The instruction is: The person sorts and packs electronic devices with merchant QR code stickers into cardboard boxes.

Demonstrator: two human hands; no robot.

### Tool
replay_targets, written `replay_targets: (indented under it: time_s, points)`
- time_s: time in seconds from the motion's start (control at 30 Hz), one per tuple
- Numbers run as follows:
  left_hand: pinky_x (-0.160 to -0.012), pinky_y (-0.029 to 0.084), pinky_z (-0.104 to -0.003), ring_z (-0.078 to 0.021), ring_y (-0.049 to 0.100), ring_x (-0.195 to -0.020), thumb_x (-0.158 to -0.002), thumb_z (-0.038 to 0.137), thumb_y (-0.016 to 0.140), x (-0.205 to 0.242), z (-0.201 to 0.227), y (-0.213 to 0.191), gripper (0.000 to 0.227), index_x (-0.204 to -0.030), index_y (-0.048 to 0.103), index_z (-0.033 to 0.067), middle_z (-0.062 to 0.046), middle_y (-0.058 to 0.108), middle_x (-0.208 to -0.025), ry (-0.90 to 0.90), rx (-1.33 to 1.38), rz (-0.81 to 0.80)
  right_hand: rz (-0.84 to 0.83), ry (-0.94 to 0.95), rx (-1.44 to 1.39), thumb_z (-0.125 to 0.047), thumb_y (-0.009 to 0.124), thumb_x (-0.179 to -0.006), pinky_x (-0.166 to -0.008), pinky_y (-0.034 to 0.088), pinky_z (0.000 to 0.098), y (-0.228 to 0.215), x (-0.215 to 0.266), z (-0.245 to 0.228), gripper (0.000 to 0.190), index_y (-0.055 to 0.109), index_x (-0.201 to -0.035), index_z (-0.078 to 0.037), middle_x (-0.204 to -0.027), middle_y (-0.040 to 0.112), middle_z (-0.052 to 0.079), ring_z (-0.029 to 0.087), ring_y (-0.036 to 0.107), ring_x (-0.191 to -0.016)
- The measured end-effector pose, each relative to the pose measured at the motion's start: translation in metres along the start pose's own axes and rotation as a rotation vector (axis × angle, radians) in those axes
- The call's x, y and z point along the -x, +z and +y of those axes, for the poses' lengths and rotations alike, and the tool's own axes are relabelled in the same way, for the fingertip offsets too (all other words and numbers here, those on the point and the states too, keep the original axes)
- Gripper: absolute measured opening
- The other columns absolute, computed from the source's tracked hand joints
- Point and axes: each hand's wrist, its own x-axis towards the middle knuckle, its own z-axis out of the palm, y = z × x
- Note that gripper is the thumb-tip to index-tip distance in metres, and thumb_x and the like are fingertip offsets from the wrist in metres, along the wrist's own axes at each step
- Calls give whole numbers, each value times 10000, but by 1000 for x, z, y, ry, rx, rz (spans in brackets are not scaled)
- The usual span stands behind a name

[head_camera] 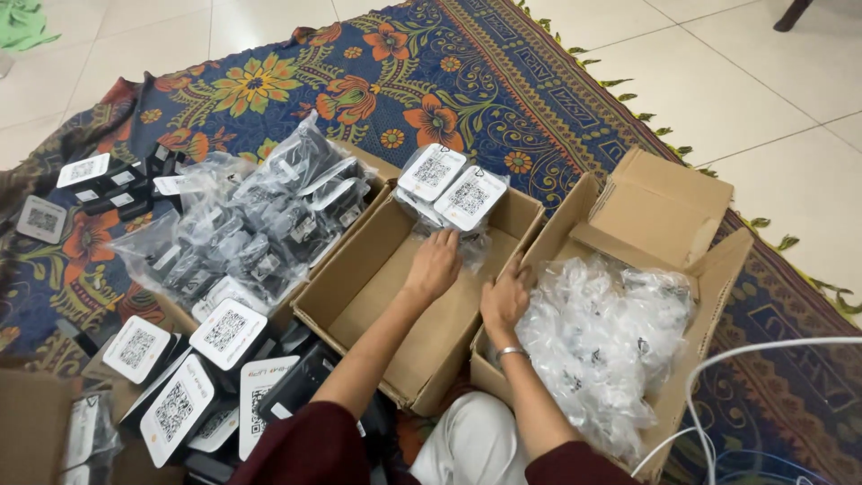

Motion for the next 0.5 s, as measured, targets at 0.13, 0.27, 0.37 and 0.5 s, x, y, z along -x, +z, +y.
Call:
replay_targets:
  time_s: [0.13, 0.27, 0.37, 0.5]
  points:
    - [-1083, 412, -492, -423, 478, -1306, -798, 278, 745, -67, -22, 59, 774, -1431, 460, -64, -309, 456, -1468, -94, -130, -36, 74, -78, 53, -172, 714, -826, -1109, 423, 506, 16, -10, 13, 861, 322, -1571, 10, -1483, 435, 339, 506, 422, -1386]
    - [-1096, 352, -576, -459, 385, -1352, -733, 541, 829, -97, -20, 66, 1063, -1492, 378, -51, -346, 398, -1455, -264, -331, -131, 56, -39, 48, -168, 711, -792, -1070, 445, 502, 19, -9, 13, 878, 325, -1567, -24, -1505, 408, 349, 493, 460, -1346]
    - [-1073, 363, -588, -431, 411, -1311, -670, 601, 855, -106, -11, 55, 1162, -1514, 375, -36, -305, 426, -1444, -315, -441, -179, 75, -44, 36, -196, 706, -828, -1035, 472, 507, 19, -9, 12, 839, 339, -1566, -41, -1493, 427, 358, 500, 515, -1296]
    - [-1075, 355, -582, -401, 438, -1261, -594, 608, 867, -109, -17, 65, 1210, -1509, 388, -25, -269, 470, -1379, -365, -501, -174, 35, 8, 9, -202, 686, -840, -990, 511, 499, 10, -4, 4, 818, 341, -1573, -87, -1521, 431, 334, 492, 584, -1209]
